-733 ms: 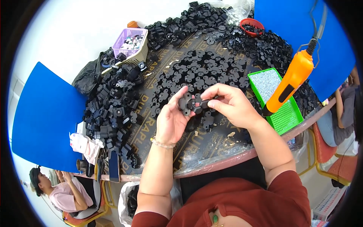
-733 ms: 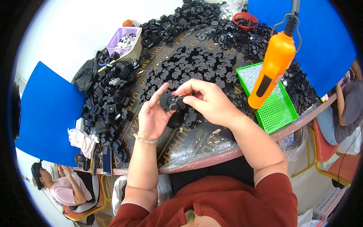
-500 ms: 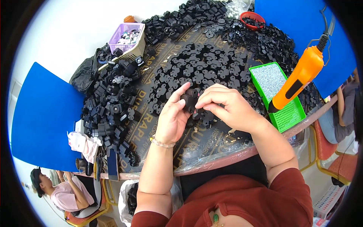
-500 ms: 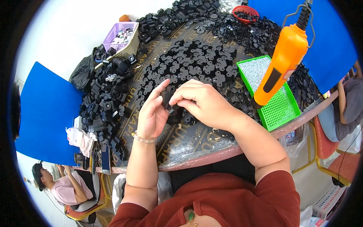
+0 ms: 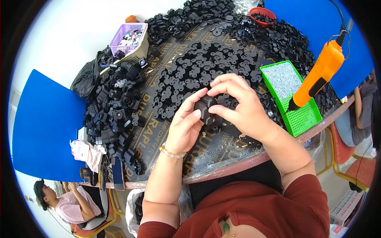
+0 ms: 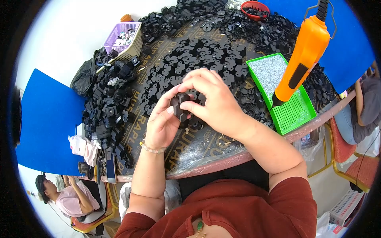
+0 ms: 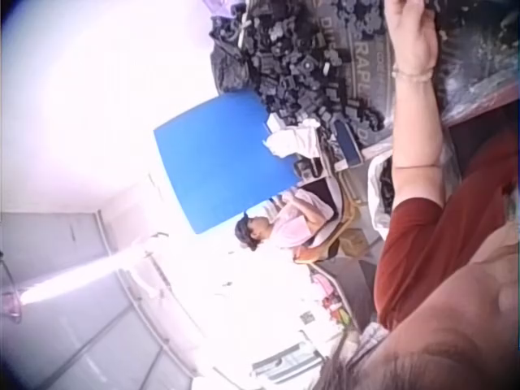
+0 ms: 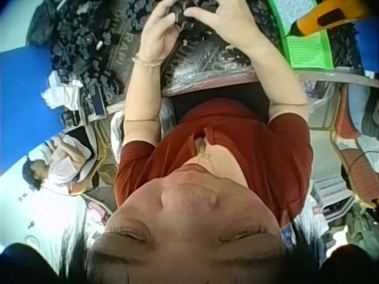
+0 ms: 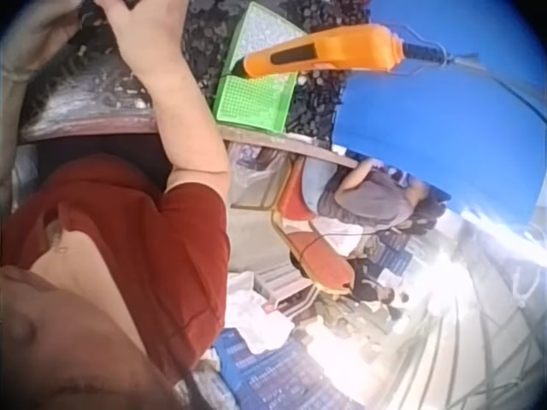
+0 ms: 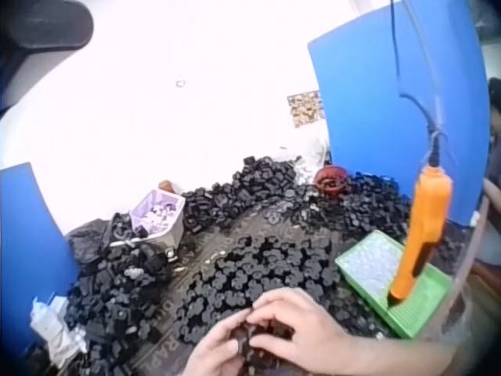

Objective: Assembling and inspecting small black plastic components at a factory workbench.

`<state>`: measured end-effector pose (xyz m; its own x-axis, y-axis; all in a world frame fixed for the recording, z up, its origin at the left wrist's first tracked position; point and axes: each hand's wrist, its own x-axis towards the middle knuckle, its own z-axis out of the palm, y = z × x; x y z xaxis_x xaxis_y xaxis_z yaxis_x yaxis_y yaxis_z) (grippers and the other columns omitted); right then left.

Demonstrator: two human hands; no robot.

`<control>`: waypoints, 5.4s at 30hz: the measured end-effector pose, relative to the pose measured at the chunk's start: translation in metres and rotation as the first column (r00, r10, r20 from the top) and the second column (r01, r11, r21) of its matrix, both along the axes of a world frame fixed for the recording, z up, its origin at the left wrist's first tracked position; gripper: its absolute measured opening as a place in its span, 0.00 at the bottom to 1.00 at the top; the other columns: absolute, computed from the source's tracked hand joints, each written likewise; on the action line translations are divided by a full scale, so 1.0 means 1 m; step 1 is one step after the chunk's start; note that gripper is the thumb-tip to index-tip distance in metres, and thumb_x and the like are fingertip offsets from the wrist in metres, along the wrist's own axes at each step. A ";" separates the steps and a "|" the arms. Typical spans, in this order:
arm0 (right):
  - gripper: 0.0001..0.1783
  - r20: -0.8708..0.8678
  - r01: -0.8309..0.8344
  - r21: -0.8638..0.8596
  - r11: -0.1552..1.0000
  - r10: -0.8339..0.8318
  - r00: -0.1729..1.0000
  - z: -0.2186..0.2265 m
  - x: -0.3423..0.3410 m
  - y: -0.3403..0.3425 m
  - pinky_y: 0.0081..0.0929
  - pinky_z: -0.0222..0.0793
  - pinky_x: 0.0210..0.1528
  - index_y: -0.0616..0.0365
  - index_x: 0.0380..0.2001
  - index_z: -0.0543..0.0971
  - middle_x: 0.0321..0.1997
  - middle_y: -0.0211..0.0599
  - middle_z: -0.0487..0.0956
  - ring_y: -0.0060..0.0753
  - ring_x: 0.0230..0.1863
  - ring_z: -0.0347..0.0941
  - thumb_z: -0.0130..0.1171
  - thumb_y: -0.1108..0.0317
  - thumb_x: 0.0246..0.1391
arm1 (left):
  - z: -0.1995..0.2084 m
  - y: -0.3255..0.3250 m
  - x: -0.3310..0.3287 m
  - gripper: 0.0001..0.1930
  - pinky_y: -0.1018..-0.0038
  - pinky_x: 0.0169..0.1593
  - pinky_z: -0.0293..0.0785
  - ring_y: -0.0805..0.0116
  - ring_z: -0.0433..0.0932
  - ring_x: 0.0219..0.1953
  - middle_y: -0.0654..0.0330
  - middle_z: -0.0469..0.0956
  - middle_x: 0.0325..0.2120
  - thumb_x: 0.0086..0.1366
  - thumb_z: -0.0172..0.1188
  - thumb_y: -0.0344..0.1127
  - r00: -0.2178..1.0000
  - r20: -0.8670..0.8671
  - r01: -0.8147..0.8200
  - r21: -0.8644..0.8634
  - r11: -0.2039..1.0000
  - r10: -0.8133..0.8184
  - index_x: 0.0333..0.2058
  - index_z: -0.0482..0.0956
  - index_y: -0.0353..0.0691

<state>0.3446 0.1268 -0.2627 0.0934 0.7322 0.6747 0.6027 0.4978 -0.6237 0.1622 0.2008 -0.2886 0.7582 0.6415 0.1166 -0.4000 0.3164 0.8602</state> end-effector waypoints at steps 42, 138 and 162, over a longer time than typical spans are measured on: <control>0.49 0.010 -0.083 -0.076 0.994 0.084 0.996 0.024 0.005 -0.017 0.42 0.60 0.66 0.53 0.65 0.68 0.60 0.49 0.70 0.53 0.61 0.67 0.76 0.52 0.40 | 0.036 0.005 -0.025 0.31 0.70 0.57 0.72 0.68 0.74 0.53 0.57 0.73 0.52 0.57 0.67 0.24 0.983 -0.013 -0.179 0.138 0.974 0.183 0.59 0.67 0.36; 0.16 -0.529 -0.477 -0.230 0.848 0.303 0.793 0.005 0.006 0.005 0.21 0.73 0.46 0.64 0.44 0.81 0.43 0.32 0.78 0.22 0.42 0.74 0.58 0.87 0.51 | -0.007 0.018 -0.001 0.25 0.77 0.42 0.74 0.73 0.77 0.39 0.59 0.78 0.42 0.64 0.59 0.26 0.988 -0.104 -0.099 0.129 0.987 0.113 0.60 0.66 0.36; 0.12 -0.173 -0.170 -0.108 0.980 0.149 0.974 0.004 -0.001 0.002 0.29 0.73 0.47 0.58 0.33 0.84 0.42 0.34 0.77 0.31 0.43 0.76 0.71 0.76 0.41 | -0.001 0.007 0.003 0.27 0.77 0.48 0.74 0.74 0.75 0.46 0.58 0.77 0.47 0.63 0.60 0.22 0.945 -0.101 -0.269 0.305 0.914 0.311 0.61 0.67 0.35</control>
<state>0.3441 0.1290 -0.2586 0.0702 0.8219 0.5653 0.4067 0.4938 -0.7686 0.1652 0.2079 -0.2896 0.5659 0.7919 0.2294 -0.3020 -0.0598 0.9514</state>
